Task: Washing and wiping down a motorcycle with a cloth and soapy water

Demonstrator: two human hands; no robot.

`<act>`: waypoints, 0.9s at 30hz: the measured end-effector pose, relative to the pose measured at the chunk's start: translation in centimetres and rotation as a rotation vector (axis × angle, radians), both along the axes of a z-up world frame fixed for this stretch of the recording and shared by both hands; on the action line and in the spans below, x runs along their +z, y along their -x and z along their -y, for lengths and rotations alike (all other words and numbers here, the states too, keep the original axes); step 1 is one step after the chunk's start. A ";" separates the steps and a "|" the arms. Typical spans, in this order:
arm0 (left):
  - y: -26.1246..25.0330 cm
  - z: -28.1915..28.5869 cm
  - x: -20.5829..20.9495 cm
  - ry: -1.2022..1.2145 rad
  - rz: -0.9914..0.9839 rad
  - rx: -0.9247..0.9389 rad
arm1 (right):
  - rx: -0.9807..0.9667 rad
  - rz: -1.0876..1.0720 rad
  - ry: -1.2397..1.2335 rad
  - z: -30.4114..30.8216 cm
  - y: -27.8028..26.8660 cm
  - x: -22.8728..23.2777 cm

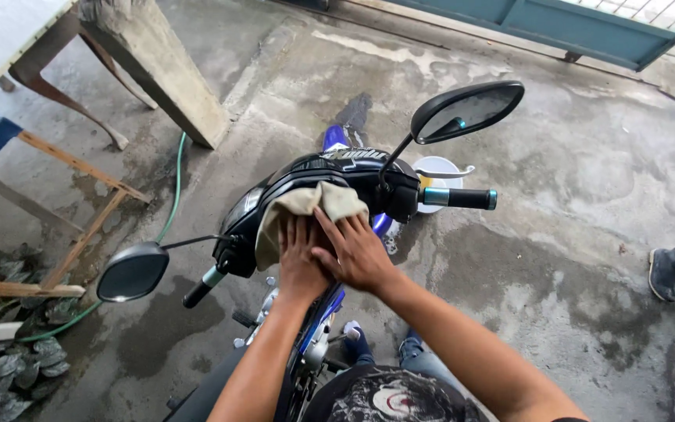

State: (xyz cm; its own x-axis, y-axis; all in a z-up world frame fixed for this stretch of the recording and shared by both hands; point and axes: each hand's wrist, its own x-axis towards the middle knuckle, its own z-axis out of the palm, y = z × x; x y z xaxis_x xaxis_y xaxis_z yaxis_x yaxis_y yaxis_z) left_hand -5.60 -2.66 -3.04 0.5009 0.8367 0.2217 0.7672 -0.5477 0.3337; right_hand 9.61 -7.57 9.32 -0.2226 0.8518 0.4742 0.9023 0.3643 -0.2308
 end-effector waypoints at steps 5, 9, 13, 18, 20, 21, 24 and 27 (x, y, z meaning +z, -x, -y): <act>-0.5 -5.6 1.9 -0.024 0.049 -0.025 | -0.021 -0.007 -0.085 -5.3 -1.4 -0.6; -0.3 -6.2 1.7 -0.052 0.025 -0.047 | -0.044 0.004 -0.073 -4.3 -1.3 -0.4; -0.6 -0.8 3.8 -0.099 0.033 -0.074 | -0.066 -0.006 -0.067 -0.2 -0.5 -1.4; -0.3 1.3 3.4 -0.108 0.095 -0.095 | -0.125 -0.033 -0.066 2.2 0.1 -1.6; -0.2 -0.3 3.0 -0.125 0.111 -0.101 | -0.120 -0.026 -0.095 0.6 -0.5 -2.5; -0.2 -1.1 2.8 -0.140 0.130 -0.101 | -0.109 -0.018 -0.122 -0.2 -0.8 -2.9; -0.9 -3.8 3.5 -0.116 0.141 -0.120 | -0.099 0.015 -0.153 -2.2 -1.7 0.0; -1.8 -3.5 4.4 -0.270 0.105 -0.068 | -0.124 -0.019 -0.102 -3.3 -1.7 -0.4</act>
